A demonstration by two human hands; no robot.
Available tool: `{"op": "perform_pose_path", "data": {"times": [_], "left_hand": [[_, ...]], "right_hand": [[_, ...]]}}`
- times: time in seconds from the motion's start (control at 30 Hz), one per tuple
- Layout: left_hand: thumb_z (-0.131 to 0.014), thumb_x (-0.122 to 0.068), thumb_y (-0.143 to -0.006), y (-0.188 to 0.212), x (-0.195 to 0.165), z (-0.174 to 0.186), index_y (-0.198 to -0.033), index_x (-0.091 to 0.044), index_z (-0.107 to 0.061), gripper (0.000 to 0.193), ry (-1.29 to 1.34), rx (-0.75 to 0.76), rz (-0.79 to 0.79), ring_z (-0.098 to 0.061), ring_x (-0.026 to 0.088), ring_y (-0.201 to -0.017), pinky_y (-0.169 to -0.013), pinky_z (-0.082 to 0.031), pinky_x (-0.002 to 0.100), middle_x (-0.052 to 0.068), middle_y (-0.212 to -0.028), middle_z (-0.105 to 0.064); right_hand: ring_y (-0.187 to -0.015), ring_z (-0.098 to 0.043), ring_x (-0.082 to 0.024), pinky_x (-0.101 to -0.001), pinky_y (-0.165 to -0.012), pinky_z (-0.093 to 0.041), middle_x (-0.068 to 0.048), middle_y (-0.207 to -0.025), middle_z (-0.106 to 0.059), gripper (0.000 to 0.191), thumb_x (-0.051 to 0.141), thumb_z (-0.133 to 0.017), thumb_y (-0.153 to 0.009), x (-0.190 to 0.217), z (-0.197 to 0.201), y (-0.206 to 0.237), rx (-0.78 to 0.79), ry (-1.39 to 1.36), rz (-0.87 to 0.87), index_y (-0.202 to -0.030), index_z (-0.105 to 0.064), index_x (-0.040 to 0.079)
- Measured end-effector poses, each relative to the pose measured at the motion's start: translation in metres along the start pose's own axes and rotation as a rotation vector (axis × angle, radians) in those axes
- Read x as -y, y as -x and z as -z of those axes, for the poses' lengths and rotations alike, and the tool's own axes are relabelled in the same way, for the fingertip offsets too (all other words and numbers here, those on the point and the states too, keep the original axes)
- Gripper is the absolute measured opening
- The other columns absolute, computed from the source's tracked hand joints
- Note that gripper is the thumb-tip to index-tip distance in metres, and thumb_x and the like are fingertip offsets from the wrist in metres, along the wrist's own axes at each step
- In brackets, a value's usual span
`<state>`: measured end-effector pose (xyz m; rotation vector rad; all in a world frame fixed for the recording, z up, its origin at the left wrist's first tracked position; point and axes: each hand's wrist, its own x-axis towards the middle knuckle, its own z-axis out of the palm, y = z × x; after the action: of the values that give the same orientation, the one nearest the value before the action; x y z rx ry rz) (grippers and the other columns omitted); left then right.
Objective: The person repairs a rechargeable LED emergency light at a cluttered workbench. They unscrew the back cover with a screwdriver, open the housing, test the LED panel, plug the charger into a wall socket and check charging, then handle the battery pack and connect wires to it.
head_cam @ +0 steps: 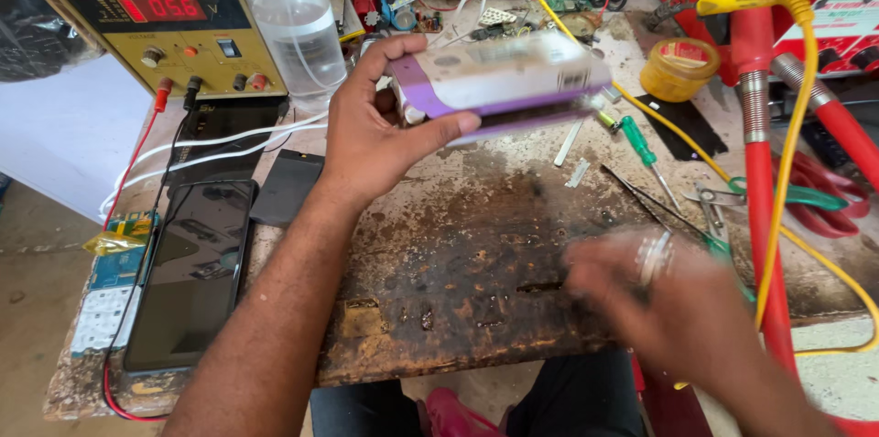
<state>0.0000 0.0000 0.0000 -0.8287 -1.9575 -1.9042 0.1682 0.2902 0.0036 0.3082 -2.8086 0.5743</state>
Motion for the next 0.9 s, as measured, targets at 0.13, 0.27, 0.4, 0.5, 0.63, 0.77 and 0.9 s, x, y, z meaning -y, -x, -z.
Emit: {"op": "perform_pose_path", "data": {"times": [0.13,0.27,0.4,0.5,0.63,0.77,0.9], "left_hand": [[-0.095,-0.020,-0.077,-0.002,-0.009,0.000,-0.140,-0.008,-0.051,0.077,-0.018,-0.028,0.005,-0.071,0.023,-0.112,-0.094,-0.064,0.037,0.014,-0.128,-0.066],[-0.093,-0.019,-0.078,-0.006,-0.011,0.001,-0.137,-0.007,-0.050,0.074,0.064,-0.128,0.001,-0.072,0.022,-0.115,-0.093,-0.063,0.037,0.013,-0.127,-0.065],[-0.091,-0.018,-0.083,-0.006,-0.008,0.007,-0.138,-0.008,-0.048,0.070,0.127,-0.305,-0.006,-0.070,0.022,-0.116,-0.096,-0.063,0.037,0.014,-0.128,-0.064],[-0.090,-0.016,-0.088,-0.008,-0.008,0.013,-0.139,-0.005,-0.048,0.067,0.206,-0.360,-0.002,-0.069,0.023,-0.116,-0.099,-0.065,0.037,0.016,-0.128,-0.062],[-0.092,-0.017,-0.079,-0.006,-0.011,0.012,-0.135,-0.011,-0.051,0.070,0.125,-0.229,0.068,-0.071,0.021,-0.115,-0.094,-0.066,0.034,0.011,-0.127,-0.065],[-0.095,-0.016,-0.075,-0.002,-0.015,0.014,-0.136,-0.016,-0.054,0.073,0.013,0.041,-0.013,-0.066,0.023,-0.122,-0.103,-0.060,0.038,0.008,-0.130,-0.061],[-0.095,-0.015,-0.072,0.001,-0.015,0.010,-0.135,-0.018,-0.052,0.077,0.048,0.334,0.004,-0.063,0.021,-0.122,-0.105,-0.058,0.038,0.005,-0.122,-0.061]], "right_hand": [[-0.113,-0.069,-0.024,-0.0355,-0.099,-0.054,-0.007,-0.117,-0.075,0.038,0.049,-0.060,-0.099,-0.006,0.021,-0.040,0.180,0.573,-0.315,-0.132,-0.070,0.033],[-0.132,-0.053,-0.030,-0.0470,-0.109,-0.039,-0.006,-0.139,-0.064,0.052,0.048,-0.057,-0.092,-0.015,-0.001,-0.056,0.020,0.457,0.190,-0.133,-0.067,0.017],[-0.145,-0.036,-0.030,-0.0545,-0.117,-0.020,-0.007,-0.146,-0.055,0.064,0.056,-0.047,-0.095,-0.030,-0.019,-0.068,0.086,0.569,0.243,-0.142,-0.055,0.013],[-0.144,-0.030,-0.038,-0.0670,-0.110,-0.014,-0.013,-0.151,-0.051,0.072,0.057,-0.046,-0.094,-0.038,-0.032,-0.091,0.084,0.513,0.308,-0.148,-0.053,0.010],[-0.125,-0.054,-0.037,-0.0582,-0.106,-0.036,-0.013,-0.135,-0.066,0.051,0.050,-0.051,-0.101,-0.045,-0.034,-0.120,-0.112,0.479,0.399,-0.138,-0.063,0.017],[-0.102,-0.072,-0.032,-0.0453,-0.093,-0.055,-0.017,-0.110,-0.076,0.042,0.045,-0.064,-0.100,-0.052,0.002,-0.138,0.055,0.336,-0.235,-0.136,-0.071,0.025],[-0.100,-0.072,-0.032,-0.0465,-0.095,-0.055,-0.017,-0.109,-0.077,0.049,0.046,-0.077,-0.088,-0.068,0.016,-0.146,0.153,0.390,-0.341,-0.132,-0.071,0.024]]}}
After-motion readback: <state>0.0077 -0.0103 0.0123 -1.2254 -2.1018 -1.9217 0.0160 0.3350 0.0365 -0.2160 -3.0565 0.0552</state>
